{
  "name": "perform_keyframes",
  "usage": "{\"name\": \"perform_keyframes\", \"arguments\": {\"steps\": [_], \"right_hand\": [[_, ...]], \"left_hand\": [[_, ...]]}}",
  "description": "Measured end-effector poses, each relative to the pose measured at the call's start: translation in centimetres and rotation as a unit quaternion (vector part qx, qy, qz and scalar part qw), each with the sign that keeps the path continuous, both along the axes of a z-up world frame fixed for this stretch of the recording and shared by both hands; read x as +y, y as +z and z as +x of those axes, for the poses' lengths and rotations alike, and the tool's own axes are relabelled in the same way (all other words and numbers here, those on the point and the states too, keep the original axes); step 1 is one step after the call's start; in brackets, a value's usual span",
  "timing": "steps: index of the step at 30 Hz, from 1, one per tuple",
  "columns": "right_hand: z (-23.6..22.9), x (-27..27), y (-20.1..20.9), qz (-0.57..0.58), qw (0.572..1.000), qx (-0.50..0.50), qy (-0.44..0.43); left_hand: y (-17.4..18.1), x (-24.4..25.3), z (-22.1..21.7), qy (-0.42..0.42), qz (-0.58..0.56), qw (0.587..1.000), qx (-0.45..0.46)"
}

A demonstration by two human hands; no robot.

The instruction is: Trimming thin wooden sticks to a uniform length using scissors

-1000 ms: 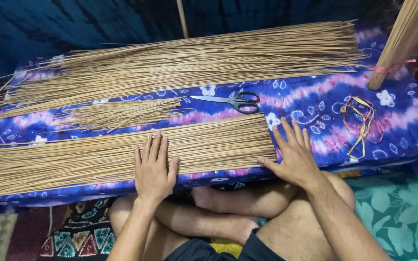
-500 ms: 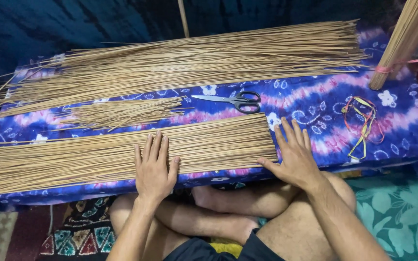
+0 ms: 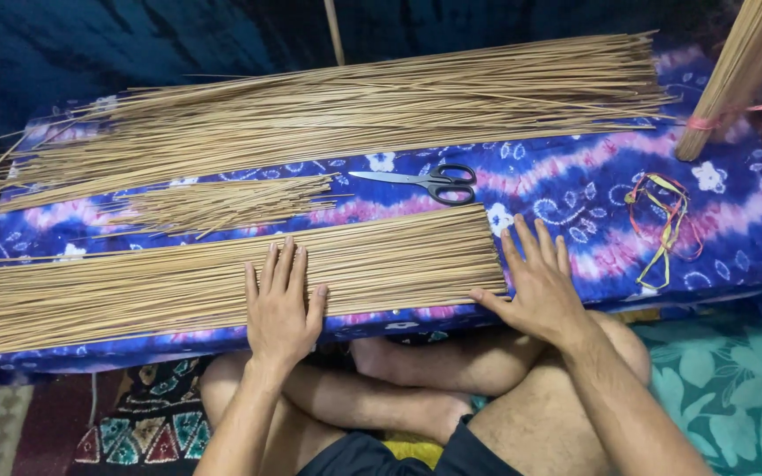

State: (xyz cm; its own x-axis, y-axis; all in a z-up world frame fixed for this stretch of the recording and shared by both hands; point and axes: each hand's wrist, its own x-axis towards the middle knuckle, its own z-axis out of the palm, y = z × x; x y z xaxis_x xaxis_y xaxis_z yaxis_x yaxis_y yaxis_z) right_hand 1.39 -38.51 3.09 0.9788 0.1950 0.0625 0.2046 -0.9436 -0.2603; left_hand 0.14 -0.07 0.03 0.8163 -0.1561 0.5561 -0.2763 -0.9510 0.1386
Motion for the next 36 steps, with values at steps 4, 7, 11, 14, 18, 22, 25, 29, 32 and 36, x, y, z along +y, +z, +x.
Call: {"name": "perform_keyframes", "arguments": {"steps": [4, 7, 11, 14, 18, 22, 25, 29, 32, 36], "right_hand": [[-0.4, 0.0, 0.2, -0.031, 0.999, -0.004, 0.019], [-0.6, -0.1, 0.4, -0.025, 1.0, 0.002, -0.003], [-1.1, 0.1, 0.7, -0.028, 1.0, 0.004, 0.01], [-1.3, 0.1, 0.7, -0.026, 1.0, 0.003, 0.011], [-1.3, -0.2, 0.5, -0.033, 0.999, -0.01, 0.009], [-1.8, 0.1, 1.0, -0.034, 0.999, -0.016, 0.011], [-2.0, -0.2, 1.1, -0.034, 0.999, -0.025, 0.018], [-2.2, 0.0, 0.4, -0.04, 0.997, -0.067, 0.017], [-2.3, -0.3, 0.3, -0.043, 0.996, -0.079, 0.01], [-2.5, 0.0, -0.1, -0.044, 0.995, -0.084, 0.021]], "left_hand": [[0.0, 0.0, 0.2, -0.001, 0.001, 1.0, 0.001], [0.0, 0.0, -0.1, 0.002, -0.002, 1.0, 0.001], [0.1, -0.1, 0.1, 0.0, -0.002, 1.0, 0.002], [0.0, 0.0, -0.1, 0.004, -0.004, 1.0, 0.003], [0.1, -0.1, 0.0, -0.002, -0.006, 1.0, 0.0], [0.0, 0.1, -0.2, -0.001, -0.004, 1.0, 0.0], [0.0, 0.0, 0.1, -0.004, -0.005, 1.0, -0.001], [0.0, 0.1, 0.0, -0.005, -0.004, 1.0, -0.008], [0.1, -0.1, 0.3, -0.011, -0.004, 1.0, -0.012], [-0.1, 0.1, 0.1, -0.006, -0.002, 1.0, -0.012]]}}
